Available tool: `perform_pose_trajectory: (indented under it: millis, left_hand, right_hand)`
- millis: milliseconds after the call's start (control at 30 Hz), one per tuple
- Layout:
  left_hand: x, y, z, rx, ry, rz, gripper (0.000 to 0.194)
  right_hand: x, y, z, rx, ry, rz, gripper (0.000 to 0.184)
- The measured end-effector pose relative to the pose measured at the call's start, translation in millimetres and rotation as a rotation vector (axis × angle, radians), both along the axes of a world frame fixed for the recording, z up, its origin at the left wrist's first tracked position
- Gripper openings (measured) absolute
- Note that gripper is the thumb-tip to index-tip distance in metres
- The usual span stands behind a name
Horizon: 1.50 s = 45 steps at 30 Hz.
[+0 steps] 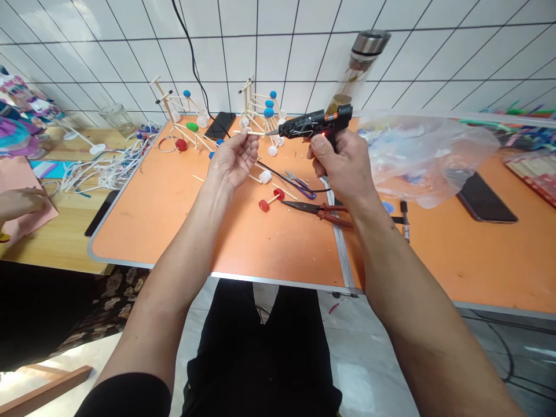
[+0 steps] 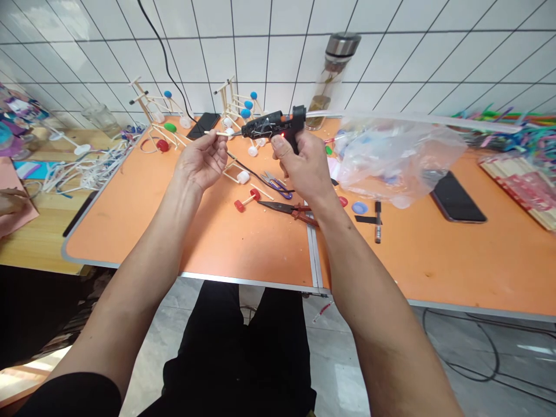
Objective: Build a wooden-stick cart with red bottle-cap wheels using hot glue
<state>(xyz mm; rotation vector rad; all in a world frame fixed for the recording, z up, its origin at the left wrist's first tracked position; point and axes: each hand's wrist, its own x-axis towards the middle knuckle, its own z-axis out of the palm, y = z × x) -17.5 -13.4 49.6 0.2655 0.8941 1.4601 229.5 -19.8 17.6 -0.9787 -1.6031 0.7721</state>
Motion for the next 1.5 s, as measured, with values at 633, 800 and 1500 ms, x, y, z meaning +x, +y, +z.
perform_pose_trajectory:
  millis: [633, 800, 1500]
  left_hand:
    - [-3.8, 5.3, -6.9, 0.05, 0.025, -0.026, 0.015]
    - [-3.4, 5.8, -7.9, 0.056, 0.036, -0.014, 0.016]
    - [-2.6, 4.7, -6.5, 0.057, 0.05, -0.011, 0.01]
  right_hand:
    - [0.3, -1.9, 2.1, 0.013, -0.015, -0.013, 0.056]
    - [-0.6, -3.5, 3.4, 0.01, -0.026, -0.023, 0.055]
    - [-0.6, -5.0, 5.3, 0.017, -0.072, -0.034, 0.062]
